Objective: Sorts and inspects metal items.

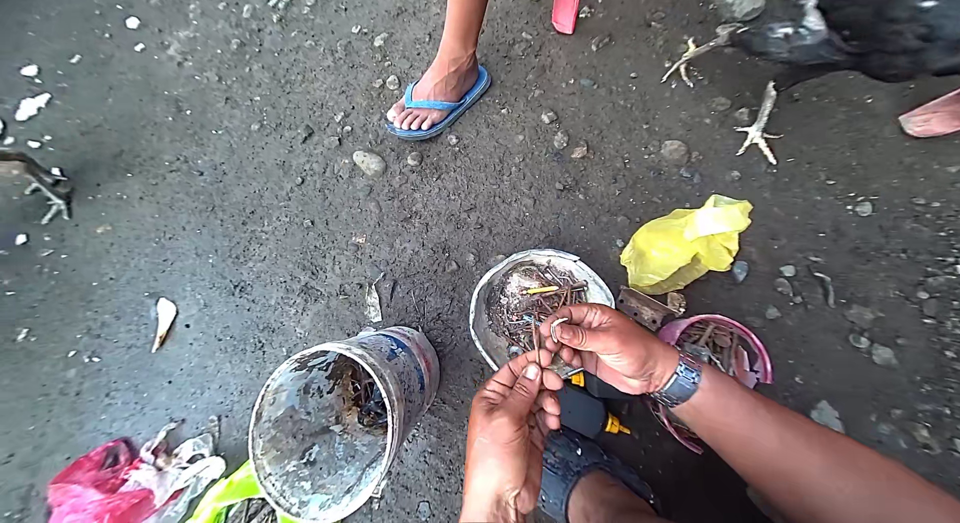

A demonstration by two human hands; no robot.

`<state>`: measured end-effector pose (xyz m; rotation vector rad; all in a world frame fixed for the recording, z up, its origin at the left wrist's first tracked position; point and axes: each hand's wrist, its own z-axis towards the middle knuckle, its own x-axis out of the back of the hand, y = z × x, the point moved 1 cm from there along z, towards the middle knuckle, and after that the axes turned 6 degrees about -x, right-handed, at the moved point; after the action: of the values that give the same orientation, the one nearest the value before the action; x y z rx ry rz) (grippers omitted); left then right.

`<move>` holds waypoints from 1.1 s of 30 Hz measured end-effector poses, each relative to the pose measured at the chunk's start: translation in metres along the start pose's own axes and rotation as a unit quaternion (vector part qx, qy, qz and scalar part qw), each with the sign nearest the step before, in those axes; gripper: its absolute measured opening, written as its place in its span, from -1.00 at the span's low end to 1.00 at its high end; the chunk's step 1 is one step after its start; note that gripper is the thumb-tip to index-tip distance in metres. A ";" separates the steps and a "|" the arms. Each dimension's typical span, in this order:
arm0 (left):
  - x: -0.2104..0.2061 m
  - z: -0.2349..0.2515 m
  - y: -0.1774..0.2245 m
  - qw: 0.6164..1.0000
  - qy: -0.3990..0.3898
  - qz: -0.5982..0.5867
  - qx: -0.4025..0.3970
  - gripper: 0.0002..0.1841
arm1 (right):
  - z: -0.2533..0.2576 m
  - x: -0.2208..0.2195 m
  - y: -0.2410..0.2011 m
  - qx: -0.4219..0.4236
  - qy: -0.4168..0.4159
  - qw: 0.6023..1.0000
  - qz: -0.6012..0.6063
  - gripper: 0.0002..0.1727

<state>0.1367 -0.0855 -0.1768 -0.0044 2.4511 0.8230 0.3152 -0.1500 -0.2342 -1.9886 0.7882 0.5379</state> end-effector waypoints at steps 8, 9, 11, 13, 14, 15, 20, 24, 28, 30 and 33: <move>0.005 -0.009 0.014 0.999 0.030 0.016 -0.003 -0.72 | -0.001 -0.001 0.002 0.002 0.030 0.999 -0.028 -0.82; 0.006 -0.009 0.014 0.999 0.032 0.017 -0.005 -0.72 | -0.001 -0.001 0.003 0.001 0.031 0.999 -0.030 -0.82; 0.006 -0.009 0.015 0.999 0.032 0.019 -0.008 -0.73 | 0.000 -0.002 0.003 0.004 0.029 0.999 -0.037 -0.83; 0.007 -0.010 0.015 0.999 0.034 0.020 -0.009 -0.74 | 0.001 -0.002 0.002 0.002 0.025 0.999 -0.044 -0.83; 0.007 -0.011 0.015 0.999 0.036 0.022 -0.010 -0.75 | 0.000 -0.003 0.002 0.001 0.025 0.999 -0.047 -0.83; 0.007 -0.011 0.015 0.999 0.039 0.023 -0.013 -0.76 | 0.000 -0.003 0.002 0.000 0.025 0.998 -0.050 -0.83; 0.012 -0.015 0.016 0.995 0.050 0.064 -0.050 -0.78 | 0.000 -0.003 0.003 0.002 0.025 0.998 -0.063 -0.83; 0.016 -0.017 0.018 0.993 0.059 0.077 -0.070 -0.76 | 0.000 -0.004 0.005 0.005 0.019 0.998 -0.061 -0.83; 0.020 -0.018 0.019 0.992 0.063 0.073 -0.078 -0.76 | 0.001 -0.005 0.005 -0.001 0.017 0.998 -0.066 -0.83; 0.020 -0.018 0.018 0.992 0.066 0.075 -0.078 -0.76 | 0.001 -0.005 0.005 -0.003 0.016 0.998 -0.068 -0.83; 0.021 -0.019 0.019 0.992 0.066 0.073 -0.073 -0.79 | 0.001 -0.007 0.004 -0.003 0.020 0.998 -0.066 -0.83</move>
<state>0.1065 -0.0775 -0.1643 0.0682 2.5317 1.0966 0.3075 -0.1484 -0.2324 -2.0451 0.6741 0.4242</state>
